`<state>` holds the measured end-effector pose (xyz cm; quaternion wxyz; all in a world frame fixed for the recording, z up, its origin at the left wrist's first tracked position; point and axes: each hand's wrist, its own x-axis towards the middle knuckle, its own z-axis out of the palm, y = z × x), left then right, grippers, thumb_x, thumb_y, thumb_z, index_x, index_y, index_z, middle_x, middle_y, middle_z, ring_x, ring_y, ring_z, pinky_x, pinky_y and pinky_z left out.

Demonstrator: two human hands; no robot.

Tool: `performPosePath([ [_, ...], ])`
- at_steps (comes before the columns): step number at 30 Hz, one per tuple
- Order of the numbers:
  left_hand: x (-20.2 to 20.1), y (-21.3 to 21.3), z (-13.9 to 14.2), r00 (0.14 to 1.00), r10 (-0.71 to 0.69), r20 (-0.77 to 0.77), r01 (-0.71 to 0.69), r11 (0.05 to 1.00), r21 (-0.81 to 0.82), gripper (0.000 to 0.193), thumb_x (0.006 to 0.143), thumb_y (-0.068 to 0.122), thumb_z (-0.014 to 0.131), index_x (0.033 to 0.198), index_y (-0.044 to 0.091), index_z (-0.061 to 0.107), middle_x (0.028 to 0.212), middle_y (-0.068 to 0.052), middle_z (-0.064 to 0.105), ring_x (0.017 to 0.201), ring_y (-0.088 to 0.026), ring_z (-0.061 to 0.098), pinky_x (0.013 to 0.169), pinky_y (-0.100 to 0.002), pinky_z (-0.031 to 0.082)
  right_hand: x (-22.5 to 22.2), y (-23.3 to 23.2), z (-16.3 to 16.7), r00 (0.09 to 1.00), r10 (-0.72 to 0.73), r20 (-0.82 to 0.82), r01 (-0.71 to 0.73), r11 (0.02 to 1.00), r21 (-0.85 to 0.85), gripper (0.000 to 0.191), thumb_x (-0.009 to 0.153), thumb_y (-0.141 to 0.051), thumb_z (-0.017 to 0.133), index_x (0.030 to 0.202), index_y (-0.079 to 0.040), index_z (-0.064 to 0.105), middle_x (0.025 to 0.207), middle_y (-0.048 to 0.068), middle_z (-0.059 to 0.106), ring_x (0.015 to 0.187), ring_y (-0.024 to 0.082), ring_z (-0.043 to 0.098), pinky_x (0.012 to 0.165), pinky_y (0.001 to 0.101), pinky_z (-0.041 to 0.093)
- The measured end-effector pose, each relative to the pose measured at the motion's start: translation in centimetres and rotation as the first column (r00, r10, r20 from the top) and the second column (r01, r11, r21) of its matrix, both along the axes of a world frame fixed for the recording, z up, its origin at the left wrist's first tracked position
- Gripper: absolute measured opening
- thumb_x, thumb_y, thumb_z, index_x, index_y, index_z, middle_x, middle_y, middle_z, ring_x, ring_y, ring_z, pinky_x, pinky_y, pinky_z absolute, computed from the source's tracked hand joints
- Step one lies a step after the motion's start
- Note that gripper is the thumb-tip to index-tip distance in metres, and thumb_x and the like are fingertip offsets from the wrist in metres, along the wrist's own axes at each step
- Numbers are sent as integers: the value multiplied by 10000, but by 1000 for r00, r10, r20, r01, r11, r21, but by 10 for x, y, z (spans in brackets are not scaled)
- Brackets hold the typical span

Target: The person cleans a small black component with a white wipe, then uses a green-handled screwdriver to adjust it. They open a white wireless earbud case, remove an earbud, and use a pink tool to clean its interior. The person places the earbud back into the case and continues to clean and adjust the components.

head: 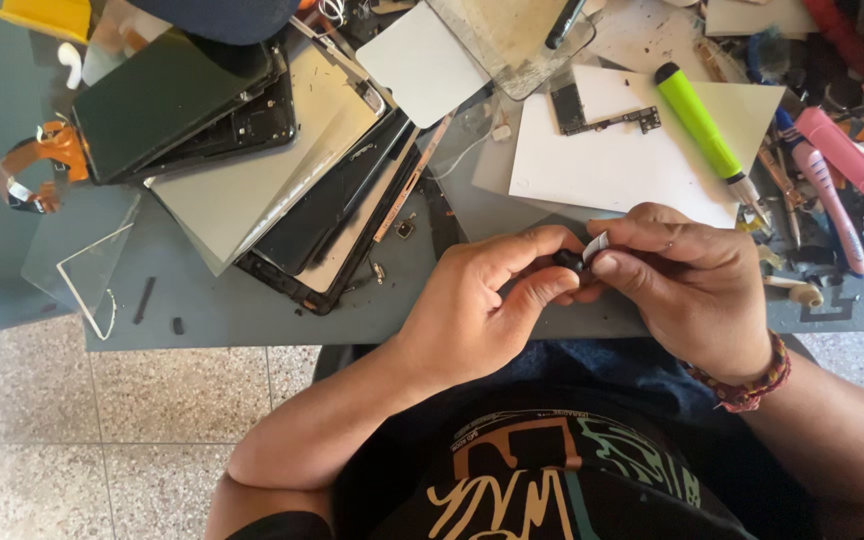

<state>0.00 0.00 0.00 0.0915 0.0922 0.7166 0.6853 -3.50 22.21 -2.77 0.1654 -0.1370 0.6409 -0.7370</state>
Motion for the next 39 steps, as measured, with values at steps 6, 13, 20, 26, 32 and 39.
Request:
performPosePath([
  [6, 0, 0, 4, 999, 11, -50, -12, 1000, -19, 269, 1069, 126, 633, 1284, -35, 622, 1052, -122, 785, 984, -146, 792, 833, -244, 635, -1, -4, 4, 998, -2, -67, 6, 998, 60, 225, 962, 84, 680, 1187, 83, 694, 995, 114, 695, 872, 201, 759, 795, 278, 644],
  [13, -3, -4, -1, 996, -57, 68, 55, 998, 33, 296, 1071, 183, 625, 1279, -25, 656, 985, -87, 783, 919, -111, 756, 820, -244, 613, 2, -2, -1, 967, -2, -253, 38, 990, 139, 278, 966, 83, 708, 1238, 28, 701, 1026, 74, 677, 875, 125, 697, 843, 227, 609],
  [20, -5, -7, -8, 992, -113, 56, 103, 983, 154, 318, 1097, 228, 604, 1308, -5, 652, 1047, -57, 763, 954, -100, 733, 874, -245, 624, 0, 1, -2, 985, 19, -172, -9, 998, 59, 263, 1019, 82, 640, 1268, 14, 690, 1092, 78, 673, 917, 121, 694, 875, 229, 614],
  [26, -6, -10, -8, 985, -143, 94, 123, 973, 193, 312, 1098, 226, 609, 1303, -3, 658, 1048, -53, 755, 952, -96, 729, 874, -245, 627, -1, 1, -2, 991, 43, -125, -43, 999, 3, 230, 1027, 78, 636, 1240, 17, 700, 1102, 87, 675, 936, 126, 697, 885, 225, 610],
  [32, -4, -7, -7, 992, -109, 68, 100, 987, 123, 296, 1076, 180, 639, 1305, -6, 662, 1023, -64, 766, 945, -97, 736, 854, -239, 623, -1, 5, -3, 979, 41, -201, -14, 991, 131, 246, 991, 66, 695, 1231, 18, 716, 1032, 84, 691, 916, 117, 676, 842, 195, 582],
  [39, 0, -2, -7, 1000, -9, -8, 9, 1000, -4, 311, 1054, 114, 649, 1324, -38, 623, 1104, -124, 777, 1024, -147, 790, 871, -250, 654, 1, 1, 3, 987, 30, -155, -14, 994, 106, 234, 999, 46, 672, 1232, 36, 697, 1057, 95, 682, 840, 141, 734, 796, 251, 649],
])
